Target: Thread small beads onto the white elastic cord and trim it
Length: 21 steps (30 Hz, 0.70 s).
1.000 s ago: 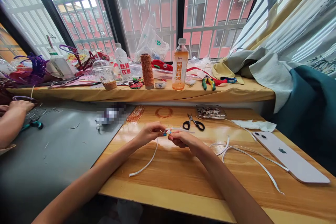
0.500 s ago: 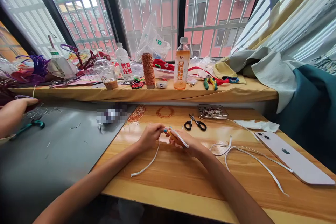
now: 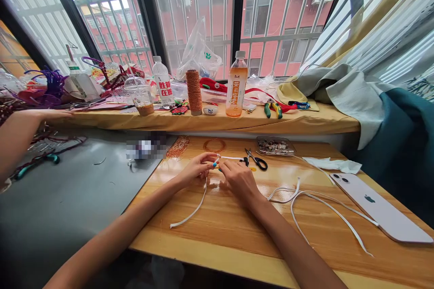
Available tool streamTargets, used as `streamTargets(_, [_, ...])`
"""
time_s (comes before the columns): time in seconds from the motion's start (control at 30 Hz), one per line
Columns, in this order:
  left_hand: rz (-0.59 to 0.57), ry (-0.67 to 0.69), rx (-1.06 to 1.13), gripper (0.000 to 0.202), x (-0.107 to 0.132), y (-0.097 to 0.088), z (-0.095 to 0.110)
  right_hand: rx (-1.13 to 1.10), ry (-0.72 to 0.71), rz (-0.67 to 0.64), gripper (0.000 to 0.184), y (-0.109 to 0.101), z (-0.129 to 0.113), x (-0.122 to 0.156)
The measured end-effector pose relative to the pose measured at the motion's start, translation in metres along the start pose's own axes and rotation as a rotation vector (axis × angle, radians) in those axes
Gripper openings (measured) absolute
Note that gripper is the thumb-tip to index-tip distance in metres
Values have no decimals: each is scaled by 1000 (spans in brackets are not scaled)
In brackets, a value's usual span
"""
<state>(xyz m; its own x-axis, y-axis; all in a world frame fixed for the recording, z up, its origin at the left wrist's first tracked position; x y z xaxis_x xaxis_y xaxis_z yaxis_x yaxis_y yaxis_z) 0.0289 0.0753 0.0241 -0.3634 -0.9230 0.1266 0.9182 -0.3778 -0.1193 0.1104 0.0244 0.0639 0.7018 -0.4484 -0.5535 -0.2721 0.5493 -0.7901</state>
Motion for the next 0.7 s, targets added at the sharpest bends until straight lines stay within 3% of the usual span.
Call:
streamTargets(0.1, [-16, 85, 11, 50, 3, 0, 7, -12, -44, -13, 20, 0, -4, -2])
streamTargets(0.3, [101, 234, -122, 30, 5, -12, 19, -117, -92, -70, 20, 3, -11, -3])
streamTargets(0.5, [73, 372, -295, 23, 8, -4, 29, -176, -93, -121, 20, 5, -13, -2])
streamTargets(0.6, [88, 396, -310, 19, 10, -4, 29, -170, -102, -130, 19, 6, -14, -3])
streamTargets(0.7, [184, 347, -289, 19, 7, -15, 24, -164, -102, -117, 17, 6, -13, -3])
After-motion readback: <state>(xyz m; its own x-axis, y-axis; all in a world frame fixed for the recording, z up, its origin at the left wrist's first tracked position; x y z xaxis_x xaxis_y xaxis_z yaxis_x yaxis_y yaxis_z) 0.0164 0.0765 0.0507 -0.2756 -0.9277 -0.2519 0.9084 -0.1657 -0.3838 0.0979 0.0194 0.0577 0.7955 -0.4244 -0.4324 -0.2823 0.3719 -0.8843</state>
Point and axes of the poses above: each hand's wrist, its own x-axis away from the middle knuckle, its own y-axis out of the palm, z = x × y, the point moved 9 cm from there along -x, towards the middle knuckle, and after that the axes turned 10 degrees about -y, right-handed, at the moved point
